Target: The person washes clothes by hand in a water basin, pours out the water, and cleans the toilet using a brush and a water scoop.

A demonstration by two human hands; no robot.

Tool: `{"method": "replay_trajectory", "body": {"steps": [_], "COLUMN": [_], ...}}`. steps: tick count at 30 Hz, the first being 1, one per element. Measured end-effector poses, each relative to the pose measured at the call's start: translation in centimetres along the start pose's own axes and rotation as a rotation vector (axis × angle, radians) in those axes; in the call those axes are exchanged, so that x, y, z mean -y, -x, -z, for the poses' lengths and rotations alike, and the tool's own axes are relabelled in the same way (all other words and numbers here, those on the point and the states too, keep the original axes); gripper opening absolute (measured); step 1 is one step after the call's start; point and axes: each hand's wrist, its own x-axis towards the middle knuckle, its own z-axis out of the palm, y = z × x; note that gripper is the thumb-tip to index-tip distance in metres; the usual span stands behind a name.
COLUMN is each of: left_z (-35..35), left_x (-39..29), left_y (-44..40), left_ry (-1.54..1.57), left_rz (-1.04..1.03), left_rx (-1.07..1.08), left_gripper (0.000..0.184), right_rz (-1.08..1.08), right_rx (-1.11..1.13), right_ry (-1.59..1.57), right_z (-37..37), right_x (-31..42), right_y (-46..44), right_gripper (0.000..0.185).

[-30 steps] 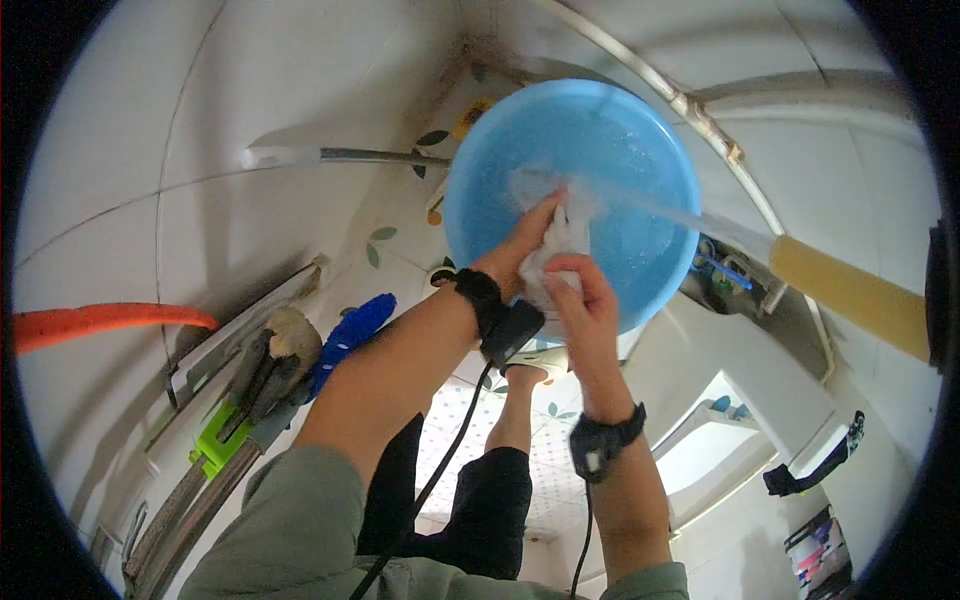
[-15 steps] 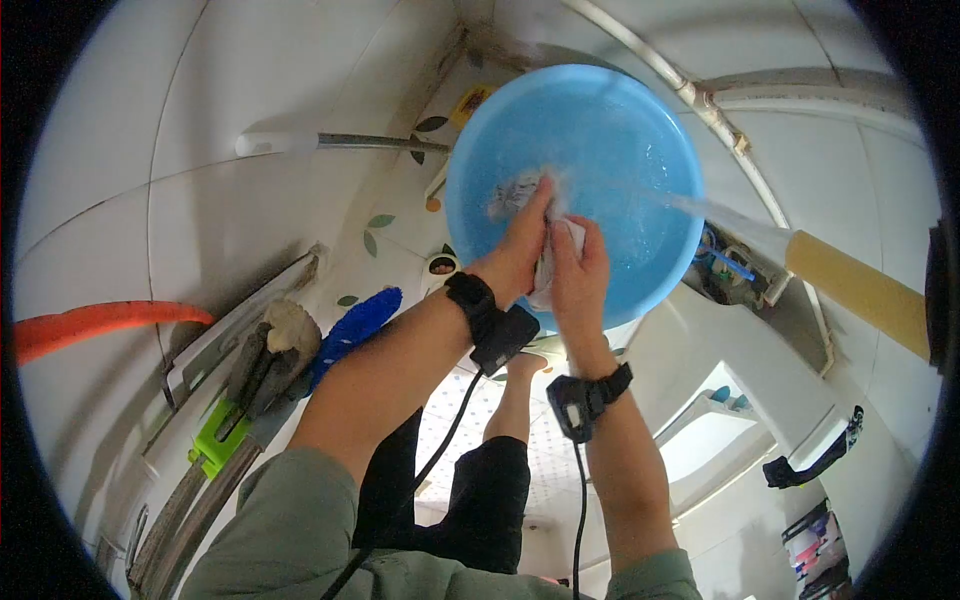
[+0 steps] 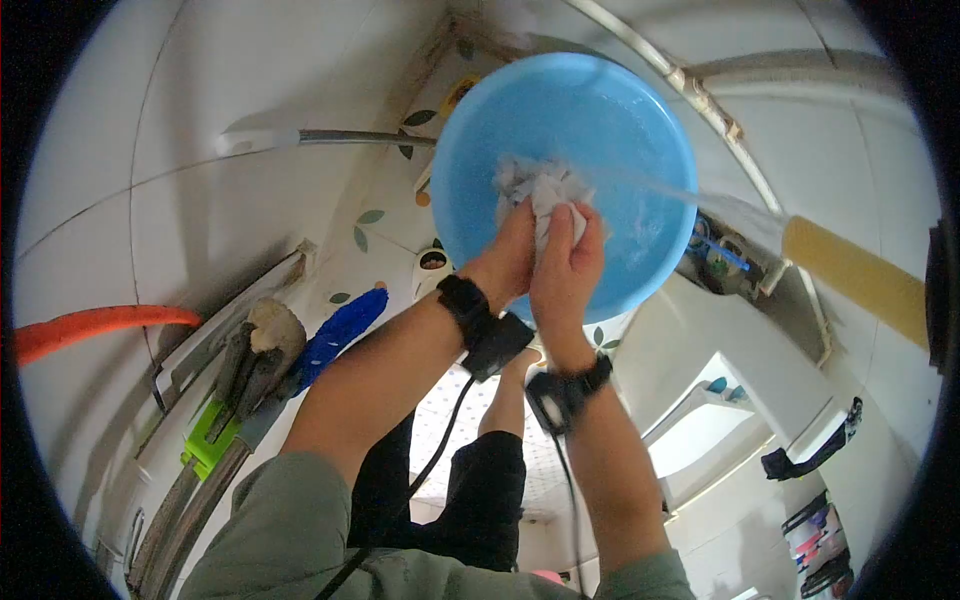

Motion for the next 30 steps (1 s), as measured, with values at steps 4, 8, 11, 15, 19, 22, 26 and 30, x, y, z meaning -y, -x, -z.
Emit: {"method": "replay_trajectory", "body": {"steps": [4,8,11,15,19,22,26,30], "left_z": [-1.2,-0.9,0.0,0.1,2.6,3.5,0.8,-0.2], "left_x": [1.8,0.8,0.4,1.8,3.0,1.8,0.4,1.4], "left_y": [2.4,4.8,5.1,5.9,6.2,4.3,3.6,5.0], "left_ry": [-0.2,-0.231,-0.124,-0.157,-0.522,-0.788,-0.802,-0.698], "left_rz": [-0.172,-0.113,-0.148,-0.046,-0.134,-0.193,-0.334,-0.513], "left_rx": [-0.154,-0.234,-0.398,-0.416,-0.43,-0.379,-0.378,-0.448], "left_gripper": [0.054,0.057,0.06,0.058,0.047,0.042,0.048,0.057], "right_rz": [0.078,-0.068,-0.056,0.208,0.596,0.314,0.217,-0.618], "right_rx": [0.014,0.062,-0.051,0.115,0.232,0.565,0.674,0.507], "right_ry": [0.241,0.258,0.026,0.886,0.925,0.656,0.63,-0.214], "right_z": [-0.1,4.7,8.6,11.0,9.0,4.5,1.5,4.9], "right_x": [-3.3,-7.7,-9.9,-6.2,-4.6,-6.9,-10.3,0.5], "right_y": [-5.5,-10.4,-10.6,-5.2,-5.0,-4.4,-7.0,-6.8], "right_gripper": [0.028,0.034,0.04,0.046,0.05,0.043,0.031,0.038]}}
